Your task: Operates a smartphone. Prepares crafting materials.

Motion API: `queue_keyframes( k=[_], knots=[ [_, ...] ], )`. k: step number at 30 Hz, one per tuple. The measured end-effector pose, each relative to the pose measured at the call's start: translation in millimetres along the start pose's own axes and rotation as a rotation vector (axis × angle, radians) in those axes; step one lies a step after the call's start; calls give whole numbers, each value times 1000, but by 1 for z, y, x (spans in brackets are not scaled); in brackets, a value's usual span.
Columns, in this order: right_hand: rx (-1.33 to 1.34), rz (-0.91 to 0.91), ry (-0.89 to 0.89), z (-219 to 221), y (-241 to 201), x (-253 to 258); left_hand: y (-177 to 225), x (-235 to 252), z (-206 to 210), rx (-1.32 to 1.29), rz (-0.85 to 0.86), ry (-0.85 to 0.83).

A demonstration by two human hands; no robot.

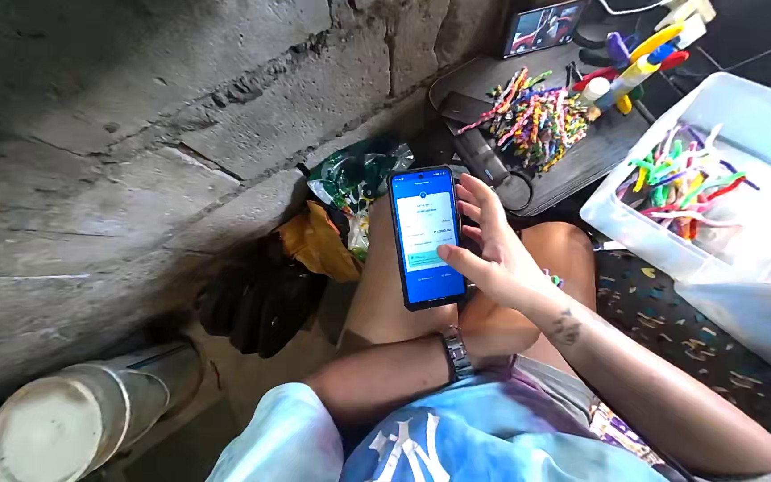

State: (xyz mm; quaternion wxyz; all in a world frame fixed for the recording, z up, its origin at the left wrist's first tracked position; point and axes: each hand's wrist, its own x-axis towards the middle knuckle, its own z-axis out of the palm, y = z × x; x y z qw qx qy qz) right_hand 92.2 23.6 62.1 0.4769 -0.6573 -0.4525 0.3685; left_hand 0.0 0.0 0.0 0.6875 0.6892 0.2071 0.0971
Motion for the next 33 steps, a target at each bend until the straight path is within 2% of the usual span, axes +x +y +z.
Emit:
queue_keyframes(
  k=[2,5,7,9,12,15,18,24,33],
  knots=[
    [50,39,-48,6,1,-1,-8,2,3,96,-16,-45],
    [76,23,-92,14,11,-10,-6,2,5,29,-144,-104],
    [55,0,-93,17,16,-14,-37,8,22,-125,-25,-16],
    [16,-33,-77,19,20,-14,-46,10,27,-216,-10,-23],
    [-5,-43,-58,20,21,-11,-34,12,24,-284,-66,-24],
    [-5,-14,-65,12,12,-6,5,1,7,-215,-125,-37],
    [6,-30,-62,3,3,8,16,4,5,-241,-173,-55],
    [71,51,-69,-8,-5,59,9,22,12,-382,-348,-120],
    [-134,122,-138,-6,-29,90,-2,23,10,-376,-272,-172]
  ],
)
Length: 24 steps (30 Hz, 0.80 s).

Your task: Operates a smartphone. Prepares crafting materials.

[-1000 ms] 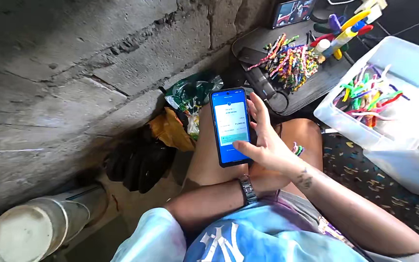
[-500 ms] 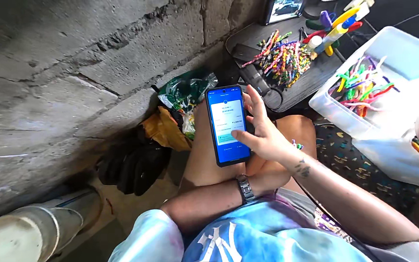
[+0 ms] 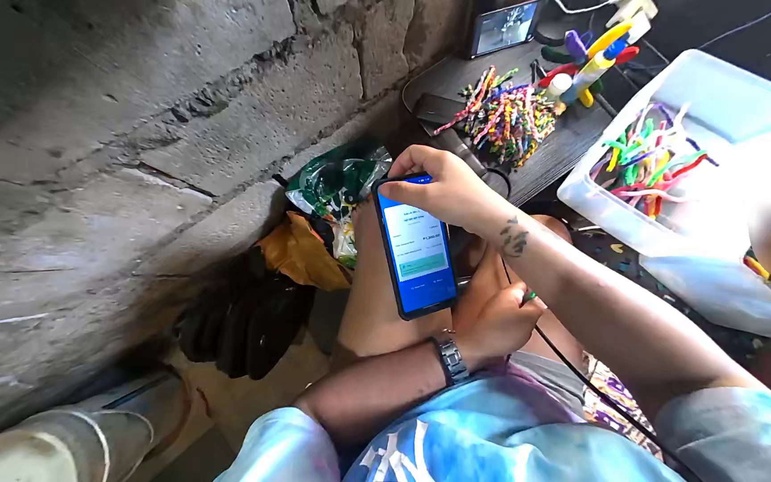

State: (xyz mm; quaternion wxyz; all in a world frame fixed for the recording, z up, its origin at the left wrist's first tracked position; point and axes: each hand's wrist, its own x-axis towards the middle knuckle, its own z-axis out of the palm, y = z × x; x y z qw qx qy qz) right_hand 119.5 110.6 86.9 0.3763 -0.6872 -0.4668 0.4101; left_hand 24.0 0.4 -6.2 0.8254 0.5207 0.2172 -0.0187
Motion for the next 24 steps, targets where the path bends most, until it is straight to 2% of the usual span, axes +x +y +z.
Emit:
queue_keyframes(
  k=[6,12,17,24],
  knots=[
    [-34,12,17,3,-1,2,0,-1,-1,-13,-23,-11],
    [176,54,39,-1,5,-15,-2,0,0,-23,-38,1],
    [305,0,56,-1,23,-31,0,0,3,-82,-58,8],
    [319,-21,90,-1,32,-43,5,-3,7,-114,-76,41]
  ],
)
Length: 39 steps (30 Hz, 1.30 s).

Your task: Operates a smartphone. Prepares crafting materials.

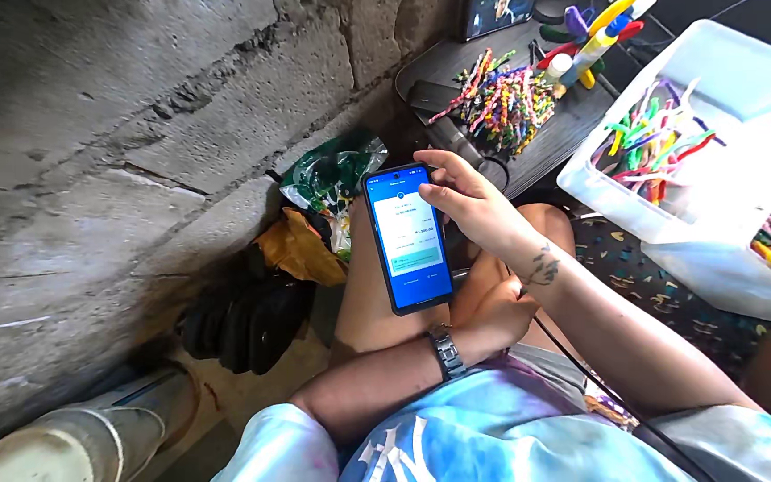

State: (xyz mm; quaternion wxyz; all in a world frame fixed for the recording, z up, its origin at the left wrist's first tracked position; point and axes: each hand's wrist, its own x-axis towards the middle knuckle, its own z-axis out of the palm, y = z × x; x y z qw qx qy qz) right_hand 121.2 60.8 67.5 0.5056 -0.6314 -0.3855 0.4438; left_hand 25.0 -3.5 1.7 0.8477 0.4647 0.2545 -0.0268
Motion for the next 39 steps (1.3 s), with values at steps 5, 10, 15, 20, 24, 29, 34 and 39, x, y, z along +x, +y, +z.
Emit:
queue_keyframes(
  k=[5,10,15,20,24,29,34,39],
  knots=[
    [-4,-25,12,-1,5,-3,2,-2,2,-17,-12,20],
    [20,-21,17,-1,5,-4,2,-2,2,-23,-7,34],
    [39,-41,17,3,7,-10,6,-8,2,-11,-1,47],
    [-139,-75,24,13,15,-30,4,-12,-1,178,42,105],
    [-304,-132,9,21,25,-44,-12,-10,-4,194,177,64],
    [-388,-174,9,24,29,-46,17,-33,-1,305,73,87],
    [-452,-235,39,22,27,-41,11,-27,-2,314,106,103],
    [-735,-507,150,22,20,-26,7,-22,-4,349,141,85]
  ],
)
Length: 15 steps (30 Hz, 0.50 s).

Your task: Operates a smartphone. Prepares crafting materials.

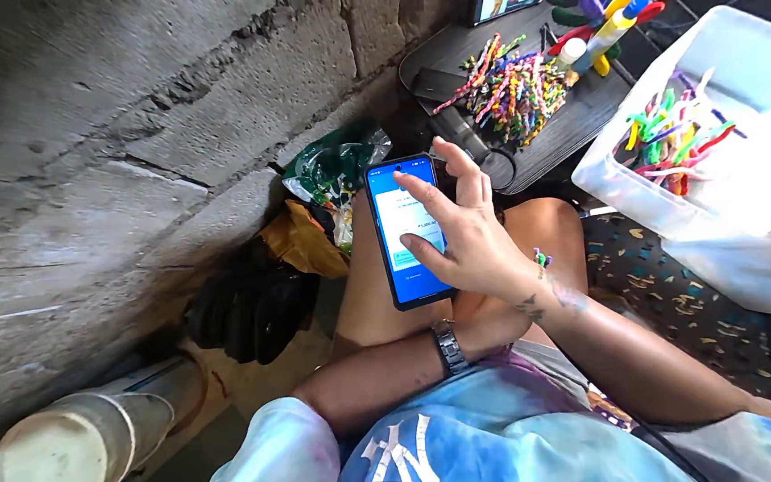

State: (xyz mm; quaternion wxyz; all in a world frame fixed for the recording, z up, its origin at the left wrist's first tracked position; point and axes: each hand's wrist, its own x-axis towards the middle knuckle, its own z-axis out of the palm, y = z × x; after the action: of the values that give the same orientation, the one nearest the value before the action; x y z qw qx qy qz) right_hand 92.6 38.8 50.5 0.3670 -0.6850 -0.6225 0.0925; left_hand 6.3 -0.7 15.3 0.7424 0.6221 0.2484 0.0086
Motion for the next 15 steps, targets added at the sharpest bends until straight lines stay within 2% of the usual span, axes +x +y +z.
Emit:
queue_keyframes(
  k=[3,6,9,13,15],
  knots=[
    [-57,-57,-14,1,-4,10,-16,8,2,13,87,42],
    [-94,-66,-49,6,-6,17,-12,6,2,-48,56,32],
    [-97,-23,-106,7,-7,20,-12,5,2,40,29,35],
    [-1,-21,-53,0,-6,16,-9,4,-1,-23,18,8],
    [14,7,-52,-5,-3,10,-8,5,-1,36,8,18]
  ],
)
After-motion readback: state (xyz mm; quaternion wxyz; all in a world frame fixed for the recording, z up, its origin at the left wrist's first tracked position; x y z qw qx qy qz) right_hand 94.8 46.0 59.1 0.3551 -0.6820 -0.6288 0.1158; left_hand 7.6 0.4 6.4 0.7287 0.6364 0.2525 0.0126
